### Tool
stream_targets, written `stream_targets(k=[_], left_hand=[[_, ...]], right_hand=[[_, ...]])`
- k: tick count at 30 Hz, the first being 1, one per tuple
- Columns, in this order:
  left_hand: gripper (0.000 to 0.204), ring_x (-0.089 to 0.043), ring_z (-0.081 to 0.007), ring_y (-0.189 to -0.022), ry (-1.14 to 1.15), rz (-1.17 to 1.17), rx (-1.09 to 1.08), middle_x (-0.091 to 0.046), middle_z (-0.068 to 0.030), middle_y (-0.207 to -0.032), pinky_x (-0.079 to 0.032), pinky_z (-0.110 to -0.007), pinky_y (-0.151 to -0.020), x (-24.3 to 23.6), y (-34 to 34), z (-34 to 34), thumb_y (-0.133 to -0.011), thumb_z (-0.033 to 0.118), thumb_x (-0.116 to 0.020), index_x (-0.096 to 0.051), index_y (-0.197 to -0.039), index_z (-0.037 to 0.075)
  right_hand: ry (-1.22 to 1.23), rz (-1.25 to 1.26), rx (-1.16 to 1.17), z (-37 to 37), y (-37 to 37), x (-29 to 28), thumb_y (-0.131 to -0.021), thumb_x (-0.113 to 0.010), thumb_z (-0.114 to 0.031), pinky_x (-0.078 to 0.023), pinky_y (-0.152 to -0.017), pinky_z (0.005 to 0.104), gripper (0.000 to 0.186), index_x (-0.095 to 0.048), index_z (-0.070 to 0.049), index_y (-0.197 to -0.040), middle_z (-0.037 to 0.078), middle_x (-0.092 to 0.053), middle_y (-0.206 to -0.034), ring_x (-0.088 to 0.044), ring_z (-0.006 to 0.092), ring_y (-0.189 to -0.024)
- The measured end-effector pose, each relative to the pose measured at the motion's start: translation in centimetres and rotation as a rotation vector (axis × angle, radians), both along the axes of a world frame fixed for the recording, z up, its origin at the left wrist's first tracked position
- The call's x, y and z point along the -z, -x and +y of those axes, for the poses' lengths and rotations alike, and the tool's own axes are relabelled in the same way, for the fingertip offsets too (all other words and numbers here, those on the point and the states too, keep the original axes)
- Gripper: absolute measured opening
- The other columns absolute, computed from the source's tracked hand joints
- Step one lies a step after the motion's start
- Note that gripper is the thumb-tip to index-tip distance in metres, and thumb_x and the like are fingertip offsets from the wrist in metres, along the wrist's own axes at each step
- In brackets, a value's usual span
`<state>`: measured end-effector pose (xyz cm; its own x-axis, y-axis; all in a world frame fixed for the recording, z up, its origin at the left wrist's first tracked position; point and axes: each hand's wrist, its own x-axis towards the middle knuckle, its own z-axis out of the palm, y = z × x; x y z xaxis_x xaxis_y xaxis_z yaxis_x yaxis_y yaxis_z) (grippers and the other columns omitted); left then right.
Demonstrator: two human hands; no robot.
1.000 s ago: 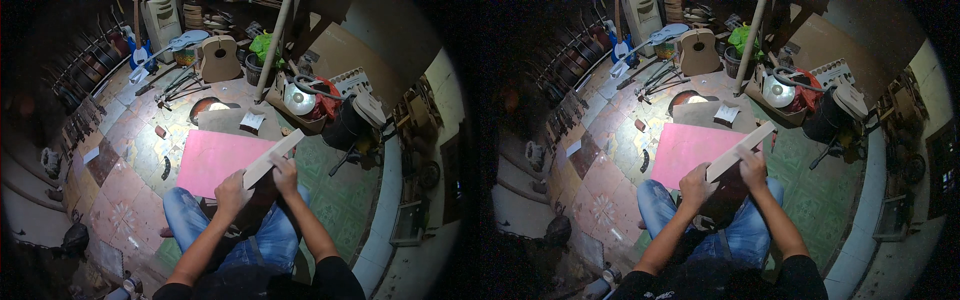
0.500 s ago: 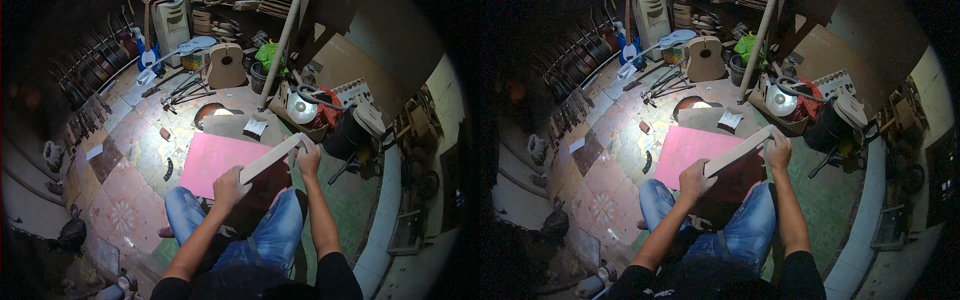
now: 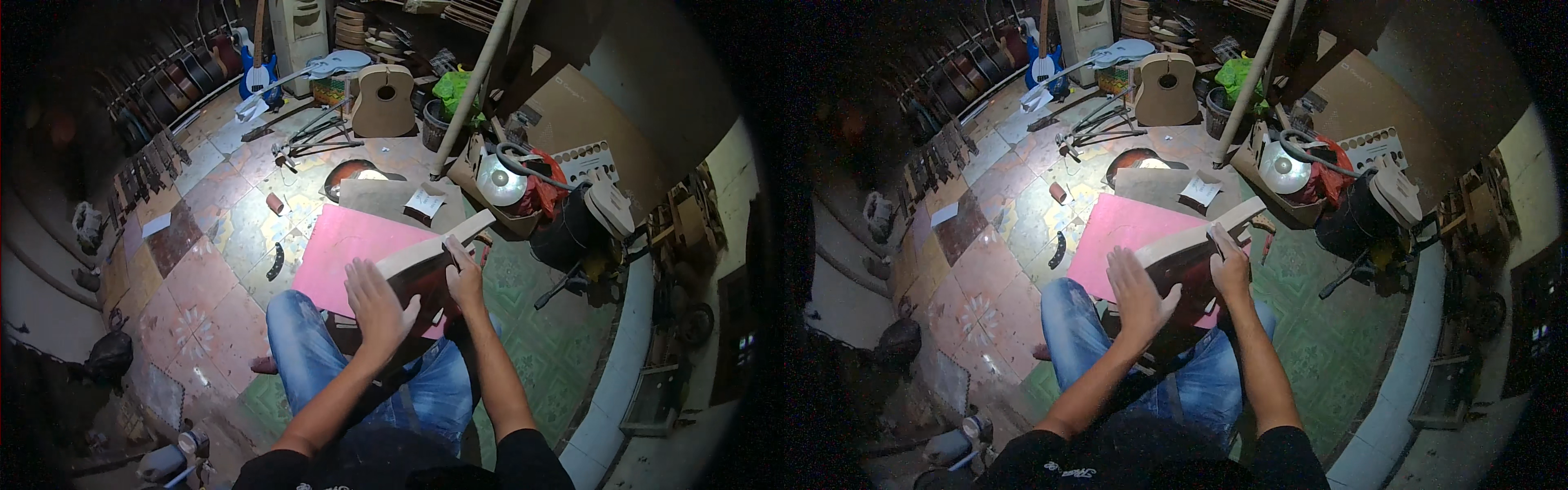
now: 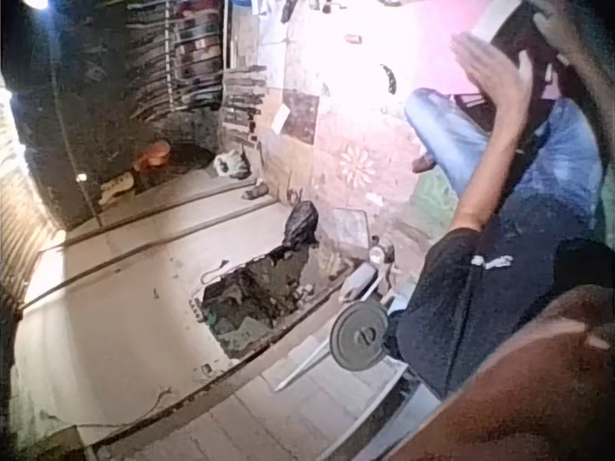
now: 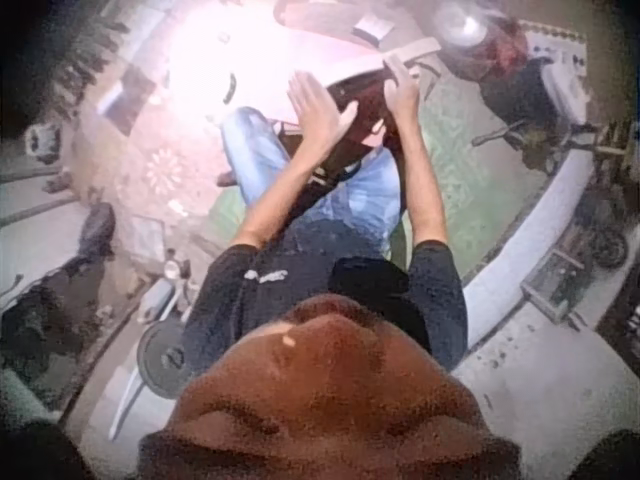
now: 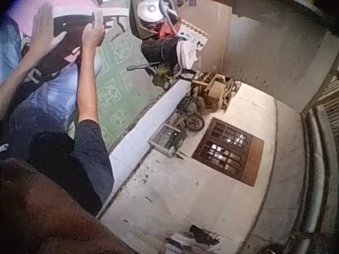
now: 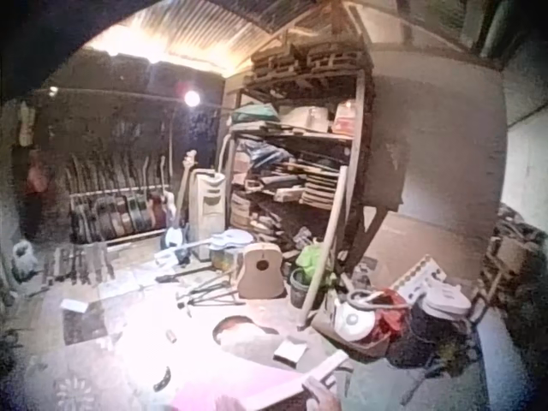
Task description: The person sands the edges and back of a guitar body with a sanding block and sandpaper by hand.
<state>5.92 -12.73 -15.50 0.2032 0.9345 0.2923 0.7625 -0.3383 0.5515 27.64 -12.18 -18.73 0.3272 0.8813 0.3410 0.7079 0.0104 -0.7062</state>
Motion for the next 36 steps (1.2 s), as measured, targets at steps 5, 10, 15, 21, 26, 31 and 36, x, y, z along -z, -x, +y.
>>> stream_targets(k=[5, 10, 15, 21, 26, 31, 36], left_hand=[[0.094, -0.023, -0.0431, -0.155, -0.035, 0.326, 0.141, -0.030, -0.0283, -0.163, -0.019, -0.067, -0.122, -3.5, -1.8, 1.1, -0.081, 0.045, -0.078, -0.041, -0.151, -0.006], [0.045, -0.069, -0.0332, -0.100, 0.093, 0.150, 0.959, -0.074, -0.0121, -0.103, -0.039, -0.052, -0.113, -2.0, 0.1, 1.9, -0.084, 0.032, -0.077, -0.066, -0.120, 0.008], [0.068, -0.055, -0.0393, -0.130, -0.175, -0.324, 0.319, -0.062, -0.0238, -0.132, -0.035, -0.052, -0.117, -0.7, 2.2, 0.0, -0.084, 0.023, -0.079, -0.052, -0.141, -0.001], [0.108, -0.017, -0.0472, -0.156, -0.052, 0.026, 0.045, -0.024, -0.0330, -0.165, -0.015, -0.066, -0.123, -0.2, -0.1, 0.6, -0.079, 0.044, -0.081, -0.028, -0.155, -0.013], [0.086, -0.041, -0.0413, -0.146, -0.172, 0.209, 0.169, -0.049, -0.0262, -0.151, -0.029, -0.059, -0.120, -3.2, -2.8, 1.2, -0.080, 0.043, -0.079, -0.051, -0.145, -0.005], [0.031, -0.071, -0.0351, -0.099, -0.129, -0.315, 0.697, -0.075, -0.0098, -0.105, -0.050, -0.045, -0.096, -0.8, -2.3, 0.2, -0.082, 0.028, -0.078, -0.075, -0.106, 0.009], [0.064, -0.052, -0.0389, -0.133, -0.357, -0.237, -0.008, -0.057, -0.0185, -0.143, -0.042, -0.048, -0.107, -0.1, 0.6, 0.1, -0.080, 0.017, -0.081, -0.058, -0.138, 0.005]], right_hand=[[0.001, -0.030, 0.022, 0.6, 0.0, 0.2, -0.080, -0.053, 0.002, -0.041, -0.118, 0.0386, 0.059, -0.063, -0.003, -0.139, 0.018, -0.059, -0.147, -0.056, 0.0328, -0.137], [0.014, -0.072, -0.009, 1.1, 0.1, -0.1, -0.080, -0.054, 0.001, -0.041, -0.118, 0.0393, 0.062, -0.061, -0.004, -0.142, 0.018, -0.058, -0.149, -0.055, 0.0329, -0.138], [0.031, -0.054, 0.032, 1.3, 0.5, 0.0, -0.080, -0.053, 0.002, -0.039, -0.119, 0.0401, 0.062, -0.061, -0.003, -0.141, 0.019, -0.057, -0.149, -0.054, 0.0338, -0.139], [0.011, -0.059, 0.036, 1.5, 0.5, 0.0, -0.079, -0.053, 0.003, -0.039, -0.119, 0.0405, 0.062, -0.060, -0.002, -0.141, 0.021, -0.056, -0.149, -0.052, 0.0359, -0.140], [0.012, -0.054, 0.021, 1.4, 0.7, 0.3, -0.079, -0.054, 0.002, -0.039, -0.119, 0.0407, 0.063, -0.059, -0.001, -0.142, 0.021, -0.055, -0.150, -0.052, 0.0352, -0.140], [0.041, -0.045, 0.017, 1.3, 0.7, -0.1, -0.080, -0.054, 0.002, -0.039, -0.119, 0.0407, 0.063, -0.059, -0.001, -0.142, 0.020, -0.056, -0.149, -0.052, 0.0352, -0.140], [-0.014, -0.008, 0.058, 1.3, 1.2, 0.0, -0.080, -0.053, 0.002, -0.039, -0.119, 0.0404, 0.061, -0.061, -0.001, -0.140, 0.021, -0.058, -0.148, -0.053, 0.0350, -0.139]])
